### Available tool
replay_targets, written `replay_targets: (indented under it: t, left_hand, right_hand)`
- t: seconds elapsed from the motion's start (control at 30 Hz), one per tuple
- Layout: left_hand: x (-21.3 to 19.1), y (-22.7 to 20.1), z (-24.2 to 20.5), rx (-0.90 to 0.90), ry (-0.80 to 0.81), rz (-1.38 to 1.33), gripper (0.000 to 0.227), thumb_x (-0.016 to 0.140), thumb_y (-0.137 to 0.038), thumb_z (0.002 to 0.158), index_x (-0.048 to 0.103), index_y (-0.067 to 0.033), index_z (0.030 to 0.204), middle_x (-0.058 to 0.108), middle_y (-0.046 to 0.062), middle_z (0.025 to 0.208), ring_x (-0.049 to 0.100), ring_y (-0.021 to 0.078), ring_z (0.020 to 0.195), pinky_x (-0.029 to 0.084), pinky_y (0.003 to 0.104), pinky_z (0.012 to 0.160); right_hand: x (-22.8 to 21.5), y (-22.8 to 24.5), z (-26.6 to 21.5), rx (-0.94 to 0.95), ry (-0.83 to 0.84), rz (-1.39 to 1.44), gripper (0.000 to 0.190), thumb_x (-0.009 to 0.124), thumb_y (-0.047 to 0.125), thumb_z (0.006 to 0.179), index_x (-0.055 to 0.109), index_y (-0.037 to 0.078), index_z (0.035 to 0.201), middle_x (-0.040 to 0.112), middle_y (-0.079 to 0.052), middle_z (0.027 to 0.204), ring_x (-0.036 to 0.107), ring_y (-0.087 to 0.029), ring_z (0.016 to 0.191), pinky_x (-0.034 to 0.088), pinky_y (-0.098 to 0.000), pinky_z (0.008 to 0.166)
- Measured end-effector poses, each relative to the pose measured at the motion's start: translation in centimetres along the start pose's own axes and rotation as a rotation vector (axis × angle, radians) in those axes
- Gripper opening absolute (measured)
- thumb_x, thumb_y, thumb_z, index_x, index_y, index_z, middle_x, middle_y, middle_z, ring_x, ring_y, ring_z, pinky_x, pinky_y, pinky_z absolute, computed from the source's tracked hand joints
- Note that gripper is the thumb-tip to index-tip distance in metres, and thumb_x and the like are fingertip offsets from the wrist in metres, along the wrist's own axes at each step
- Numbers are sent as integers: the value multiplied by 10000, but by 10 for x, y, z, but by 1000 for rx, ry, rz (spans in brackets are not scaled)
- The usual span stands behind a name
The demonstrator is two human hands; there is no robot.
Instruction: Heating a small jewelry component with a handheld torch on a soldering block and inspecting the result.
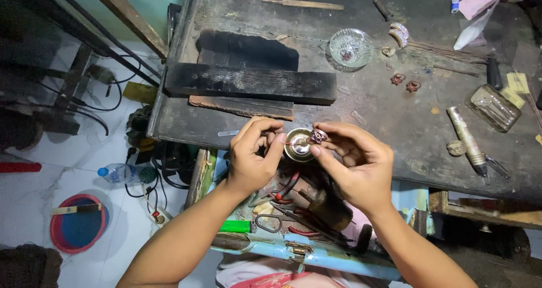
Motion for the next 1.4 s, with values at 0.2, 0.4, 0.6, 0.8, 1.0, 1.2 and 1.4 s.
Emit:
replay_targets:
  t: [0.2,0.4,0.6,0.8,1.0,1.2,1.4]
  left_hand:
    - [-6,9,5,34,-59,56,99,673,44,936,693,68,1030,645,149,857,584,155,591,515,256,457]
    - [-8,17,7,64,-94,145,101,680,36,916,705,45,1014,653,122,843,594,156,595,491,246,438]
    - [-8,22,8,83,-115,181,105,683,17,907,708,27,1009,660,108,834,595,161,605,478,246,430]
    - [-8,25,8,100,-135,200,111,681,-14,921,705,17,1024,664,105,844,604,181,617,490,273,459]
    - [-9,25,9,115,-152,215,119,678,-15,917,699,8,1032,659,98,842,611,197,624,503,294,498]
    - [-11,25,9,119,-167,227,113,674,-24,927,698,2,1034,656,92,842,610,195,625,505,295,491]
    - [-14,28,9,112,-208,230,104,657,-8,934,677,17,1033,633,104,842,598,197,622,482,281,450]
  right_hand:
    - [0,-11,12,10,50,-58,290,828,-108,798,729,-102,1070,715,-220,1016,771,-255,878,670,-328,788]
    - [1,-26,30,60,102,-58,299,790,-133,831,714,-109,1119,700,-209,1043,741,-223,884,665,-326,805]
    - [7,-34,56,80,176,-174,275,777,-120,859,727,-85,1128,716,-205,1034,717,-205,870,640,-311,812]
    - [21,-41,89,-2,247,-366,277,784,-101,861,736,-56,1130,724,-242,1021,738,-261,873,628,-339,794]
    - [47,-49,119,-111,330,-586,262,831,-11,824,782,60,1070,702,-151,918,728,-302,843,622,-362,720]
    - [78,-58,131,-103,428,-645,198,824,56,805,780,81,997,702,-107,830,682,-256,776,568,-363,648]
    - [97,-70,134,-73,522,-649,192,813,51,797,781,55,986,719,-121,822,669,-262,753,565,-367,612]
Point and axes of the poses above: each hand's wrist, its own z-axis towards the middle knuckle, its own x-axis out of the palm, y = z × x, the point moved 4 cm from there along z, towards the middle knuckle
